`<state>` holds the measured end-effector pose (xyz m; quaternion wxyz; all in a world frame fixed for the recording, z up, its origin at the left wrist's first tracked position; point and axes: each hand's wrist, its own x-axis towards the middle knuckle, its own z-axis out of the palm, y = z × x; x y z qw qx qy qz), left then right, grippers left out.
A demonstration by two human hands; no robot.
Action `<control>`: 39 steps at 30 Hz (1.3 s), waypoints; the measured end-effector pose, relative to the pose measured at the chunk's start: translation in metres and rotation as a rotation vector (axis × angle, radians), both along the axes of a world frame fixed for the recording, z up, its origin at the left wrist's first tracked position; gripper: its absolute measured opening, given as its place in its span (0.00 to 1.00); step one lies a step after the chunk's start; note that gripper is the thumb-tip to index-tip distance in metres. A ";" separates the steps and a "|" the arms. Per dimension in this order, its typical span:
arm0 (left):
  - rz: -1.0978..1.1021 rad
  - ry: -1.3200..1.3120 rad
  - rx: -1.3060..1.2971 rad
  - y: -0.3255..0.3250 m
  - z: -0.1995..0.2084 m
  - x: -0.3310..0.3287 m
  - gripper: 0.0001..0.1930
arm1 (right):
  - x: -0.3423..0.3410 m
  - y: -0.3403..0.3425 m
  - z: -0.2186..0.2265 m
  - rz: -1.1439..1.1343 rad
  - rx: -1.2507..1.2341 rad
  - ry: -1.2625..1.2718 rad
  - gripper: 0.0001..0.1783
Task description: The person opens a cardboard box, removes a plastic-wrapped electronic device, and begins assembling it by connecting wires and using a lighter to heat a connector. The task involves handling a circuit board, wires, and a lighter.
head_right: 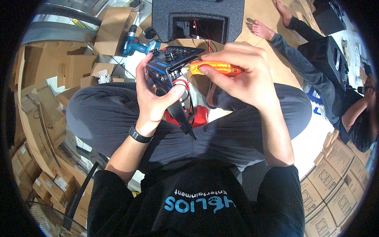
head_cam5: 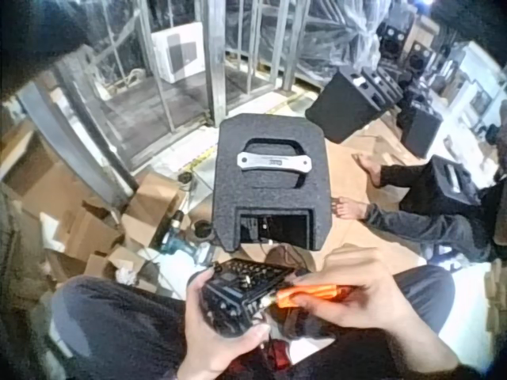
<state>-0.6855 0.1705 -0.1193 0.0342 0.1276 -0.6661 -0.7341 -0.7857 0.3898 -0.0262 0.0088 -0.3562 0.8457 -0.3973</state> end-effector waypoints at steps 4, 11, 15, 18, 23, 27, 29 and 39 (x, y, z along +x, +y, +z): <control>-0.003 0.012 0.020 0.001 -0.001 0.001 0.58 | 0.001 0.005 0.007 -0.007 -0.011 -0.026 0.14; -0.005 0.052 -0.029 0.000 0.000 -0.002 0.57 | -0.001 0.012 0.013 0.026 -0.157 0.009 0.14; 0.010 0.034 0.054 0.001 0.001 -0.002 0.57 | -0.002 0.024 0.015 0.026 -0.305 0.031 0.15; 0.010 0.036 0.005 0.001 -0.002 -0.001 0.56 | 0.001 0.031 0.012 -0.018 -0.475 -0.034 0.17; 0.000 0.049 -0.020 0.000 -0.003 -0.002 0.56 | 0.005 0.042 0.006 -0.041 -0.760 -0.220 0.22; -0.001 0.016 0.133 0.002 0.003 -0.004 0.56 | 0.003 0.072 0.031 -0.012 -1.022 -0.439 0.26; -0.011 0.029 0.242 0.002 0.003 -0.004 0.58 | 0.001 0.103 0.057 0.032 -1.100 -0.494 0.27; -0.263 -0.305 0.681 -0.037 -0.036 0.020 0.53 | 0.085 0.291 -0.022 -0.865 -0.899 -0.026 0.21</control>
